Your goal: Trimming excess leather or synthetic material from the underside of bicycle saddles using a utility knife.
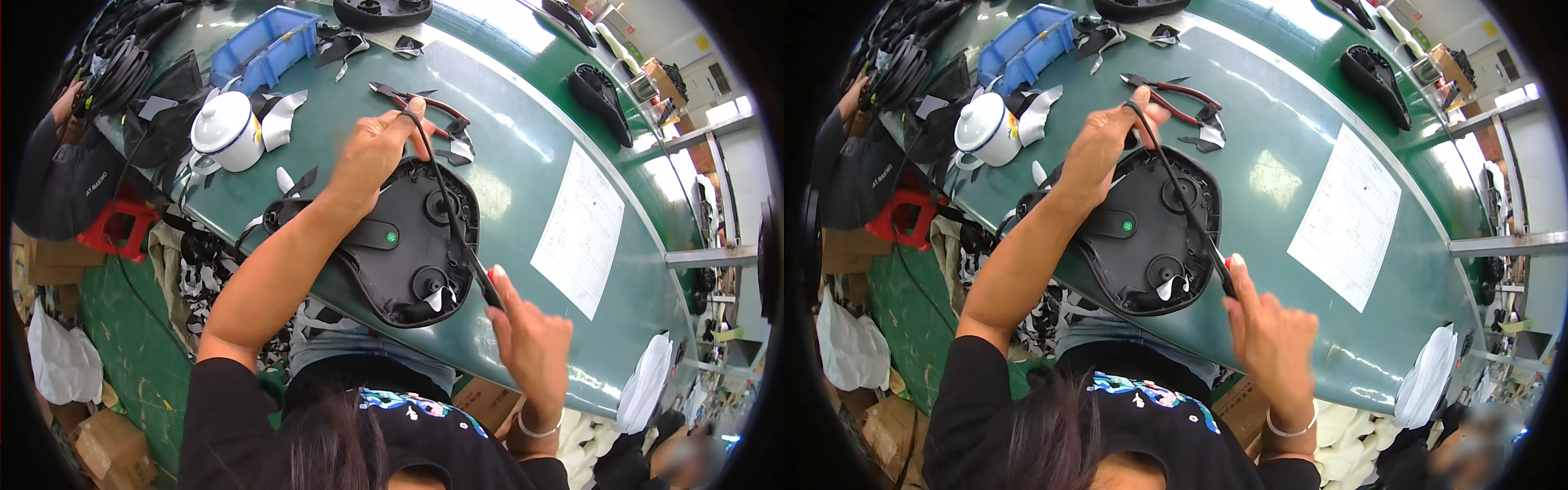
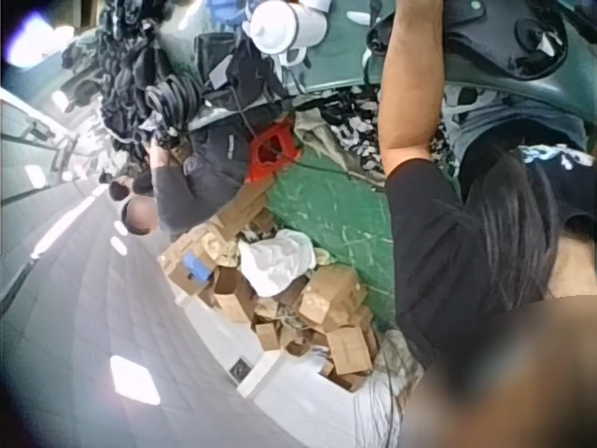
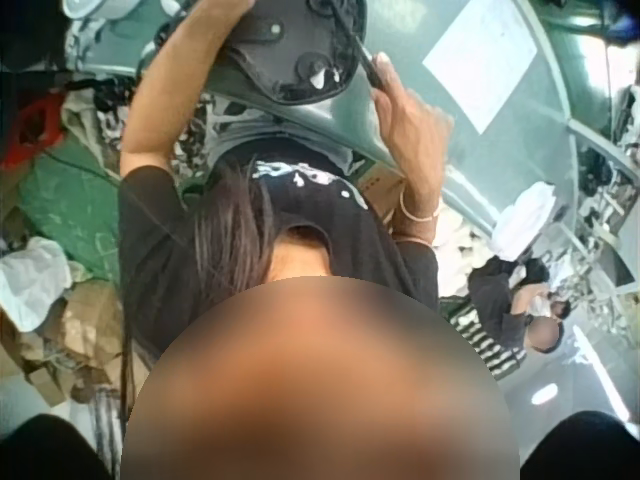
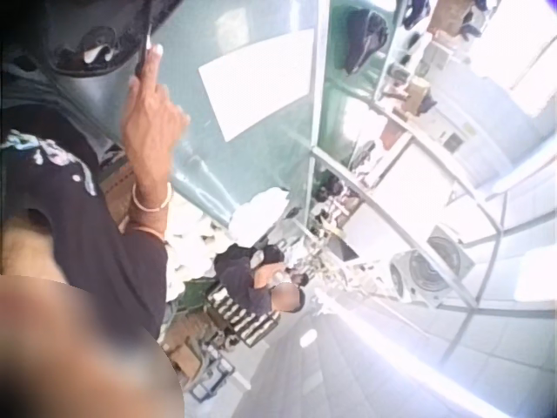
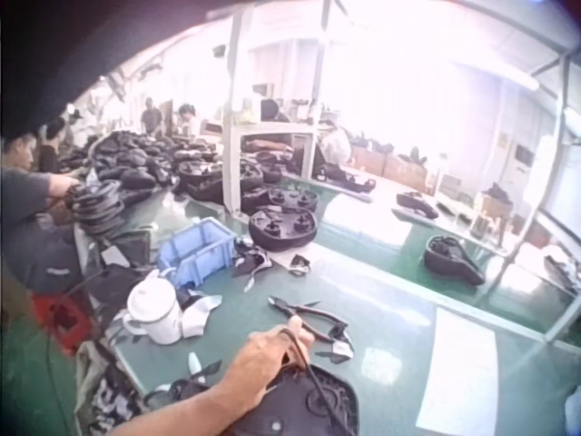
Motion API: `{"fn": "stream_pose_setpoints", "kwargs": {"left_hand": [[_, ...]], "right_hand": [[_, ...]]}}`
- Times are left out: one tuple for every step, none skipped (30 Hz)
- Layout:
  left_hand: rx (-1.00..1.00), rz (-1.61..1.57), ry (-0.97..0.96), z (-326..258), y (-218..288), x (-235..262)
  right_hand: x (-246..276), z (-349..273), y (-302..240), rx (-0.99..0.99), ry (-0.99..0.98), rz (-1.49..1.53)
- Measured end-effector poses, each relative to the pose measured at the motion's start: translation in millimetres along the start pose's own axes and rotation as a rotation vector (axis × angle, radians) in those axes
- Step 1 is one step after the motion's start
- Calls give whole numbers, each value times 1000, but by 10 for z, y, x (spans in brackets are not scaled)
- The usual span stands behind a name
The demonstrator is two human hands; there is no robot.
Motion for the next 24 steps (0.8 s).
{"fn": "stream_pose_setpoints", "kwargs": {"left_hand": [[-15,-141,-83,15,-2,-96],[-71,-24,-142,-89,76,-55],[-67,-28,-148,-244,14,-6],[107,-305,-243,-482,-145,-5],[274,-592,-345,-705,-246,-46],[57,-162,-419,-885,-119,59],[-151,269,-469,-1063,16,82],[-296,271,-530,-1215,200,20],[-444,270,-591,-1326,396,-45],[-487,308,-732,-1421,501,-116],[-423,160,-841,-1434,516,-145],[-470,73,-820,-1318,578,-29],[-513,-3,-796,-1223,664,135],[-502,-108,-703,-1138,714,274],[-487,-212,-611,-1046,746,376],[-488,-312,-559,-1001,770,430],[-434,-491,-534,-943,704,456],[-433,-461,-585,-915,673,356],[-441,-415,-625,-946,759,284],[-631,-94,-830,-1034,777,-8],[-626,49,-789,-1182,619,-277],[-630,368,-1026,-1395,569,-570],[-753,521,-1012,-1633,434,-681],[-844,599,-946,-1708,327,-734]], "right_hand": [[70,96,19,57,12,-53],[122,212,101,48,-16,-29],[181,367,225,41,-19,-31],[197,528,246,143,-64,-39],[221,628,240,237,-102,-61],[196,684,227,281,-161,55],[194,717,192,292,-170,53],[171,712,78,364,-186,28],[154,694,-26,432,-200,3],[157,666,-93,446,-182,-82],[177,646,-87,442,-189,-87],[198,621,-47,414,-211,-115],[218,580,-25,393,-228,-135],[218,504,-12,384,-230,-136],[209,410,58,302,-245,-134],[189,302,117,222,-263,-126],[159,207,118,212,-270,-120],[162,138,115,196,-213,-130],[222,94,56,198,-146,-134],[228,134,101,204,-133,-162],[250,175,162,182,-139,-169],[280,238,189,217,-162,-134],[289,330,177,276,-178,-85],[326,406,179,286,-184,-77]]}}
Point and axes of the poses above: each hand's wrist, its own z-axis towards the middle knuckle, its own x-axis out of the back of the hand, y = z × x, the point moved 8 cm from there along z, towards the middle knuckle, and after that the axes turned 10 degrees about z, right-handed, at the moved point
